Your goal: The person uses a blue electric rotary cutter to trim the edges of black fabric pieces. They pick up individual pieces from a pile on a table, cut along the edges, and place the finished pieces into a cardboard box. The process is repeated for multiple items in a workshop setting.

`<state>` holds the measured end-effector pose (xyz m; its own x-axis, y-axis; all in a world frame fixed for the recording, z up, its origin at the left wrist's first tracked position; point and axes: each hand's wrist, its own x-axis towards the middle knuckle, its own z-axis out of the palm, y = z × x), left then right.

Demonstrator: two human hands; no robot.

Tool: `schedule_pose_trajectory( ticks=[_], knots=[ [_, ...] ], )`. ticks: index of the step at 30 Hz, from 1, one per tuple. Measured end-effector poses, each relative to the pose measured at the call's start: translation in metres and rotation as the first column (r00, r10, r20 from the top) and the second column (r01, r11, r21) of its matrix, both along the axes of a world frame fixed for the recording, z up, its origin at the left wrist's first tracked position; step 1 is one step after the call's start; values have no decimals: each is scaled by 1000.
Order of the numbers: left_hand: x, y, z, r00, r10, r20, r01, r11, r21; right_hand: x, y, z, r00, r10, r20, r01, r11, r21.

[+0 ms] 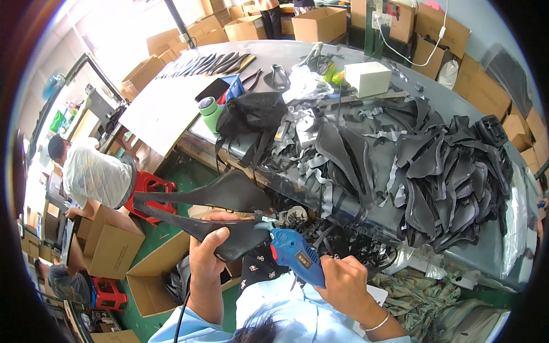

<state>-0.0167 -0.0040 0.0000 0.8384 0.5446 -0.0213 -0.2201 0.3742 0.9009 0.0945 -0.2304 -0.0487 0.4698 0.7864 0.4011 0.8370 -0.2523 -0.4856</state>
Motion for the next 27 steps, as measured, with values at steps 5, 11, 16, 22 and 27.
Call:
schedule_pose_trajectory(
  ticks=[5, 11, 16, 22, 27],
  knots=[
    [4, -4, 3, 994, -64, -86, 70, 995, 75, -4, 3, -4, 1000, 20, 8, -20, 1000, 17],
    [2, -5, -29, 950, 79, -301, -10, 974, 224, -6, 5, -9, 974, -166, -152, 184, 976, 115],
    [-19, -25, -91, 861, -354, -365, 284, 930, -233, -4, -1, -17, 903, -315, -291, 314, 948, -52],
    [-79, -53, -182, 815, -323, -480, -167, 663, -730, -1, 8, -21, 858, -301, -417, 305, 951, -60],
    [-158, -33, -260, 552, 459, -697, -769, 602, -212, 1, 18, -20, 871, -265, -414, 258, 963, -72]
  ],
)
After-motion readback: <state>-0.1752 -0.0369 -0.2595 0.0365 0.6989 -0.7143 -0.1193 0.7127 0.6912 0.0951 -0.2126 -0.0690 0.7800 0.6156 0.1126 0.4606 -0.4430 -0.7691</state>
